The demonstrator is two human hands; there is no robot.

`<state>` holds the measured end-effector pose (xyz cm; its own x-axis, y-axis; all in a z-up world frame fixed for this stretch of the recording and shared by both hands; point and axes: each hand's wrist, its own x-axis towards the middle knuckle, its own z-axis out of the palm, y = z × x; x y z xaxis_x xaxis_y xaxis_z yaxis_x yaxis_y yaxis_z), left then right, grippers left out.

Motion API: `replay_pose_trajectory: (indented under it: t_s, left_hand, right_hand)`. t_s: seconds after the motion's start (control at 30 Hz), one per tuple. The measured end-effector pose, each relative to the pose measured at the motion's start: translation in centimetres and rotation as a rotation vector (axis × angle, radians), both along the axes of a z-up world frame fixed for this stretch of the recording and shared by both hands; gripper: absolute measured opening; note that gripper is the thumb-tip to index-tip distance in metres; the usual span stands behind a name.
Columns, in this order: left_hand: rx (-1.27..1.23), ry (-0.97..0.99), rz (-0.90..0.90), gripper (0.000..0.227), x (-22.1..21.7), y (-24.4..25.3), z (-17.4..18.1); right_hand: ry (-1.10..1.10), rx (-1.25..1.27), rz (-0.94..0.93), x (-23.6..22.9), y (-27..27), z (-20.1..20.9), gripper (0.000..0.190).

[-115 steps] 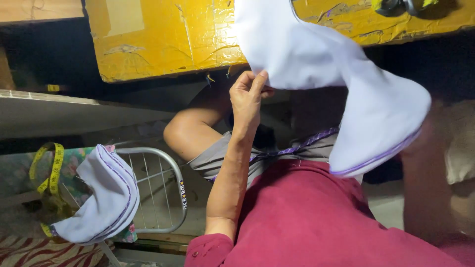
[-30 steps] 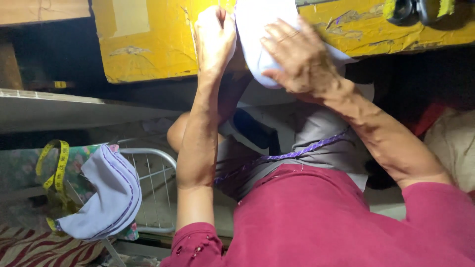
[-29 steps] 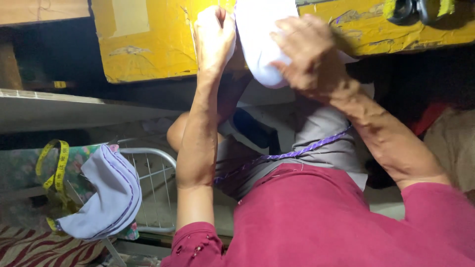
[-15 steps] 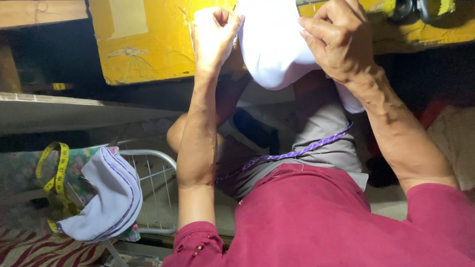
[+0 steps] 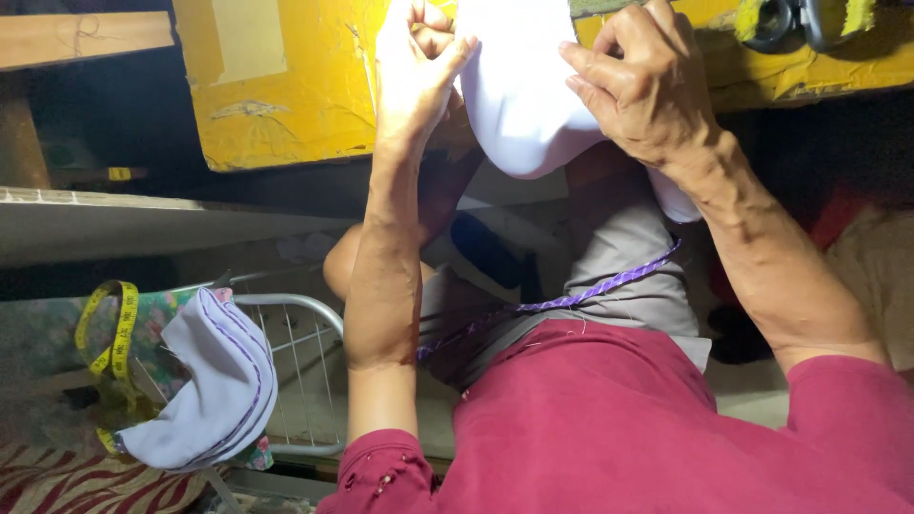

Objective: Trimming excess material from a sewn fabric component using scissors and turning it inside out to finish the shape.

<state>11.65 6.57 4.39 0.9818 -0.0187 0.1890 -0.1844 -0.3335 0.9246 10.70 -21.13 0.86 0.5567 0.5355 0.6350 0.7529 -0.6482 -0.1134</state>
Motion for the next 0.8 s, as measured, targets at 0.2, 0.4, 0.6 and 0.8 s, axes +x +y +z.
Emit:
replay_pose_trajectory:
  t_s: [0.2,0.4,0.6,0.8]
  left_hand:
    - [-0.078,0.043,0.024,0.03,0.2,-0.1,-0.6]
    - [-0.047,0.082,0.065,0.029,0.2,-0.3,-0.3]
    - [0.0,0.183,0.138,0.029,0.5,-0.4,0.2]
    - [0.04,0.185,0.16,0.031,1.7,-0.2,-0.8]
  right_hand:
    - [-0.021,-0.027,-0.008,0.1,0.0,0.1,0.032]
    - [0.002,-0.022,0.015,0.2,0.3,0.5,0.033]
    - [0.041,-0.046,0.01,0.3,0.4,0.3,0.031]
    - [0.02,-0.085,-0.018,0.9,0.5,0.0,0.037]
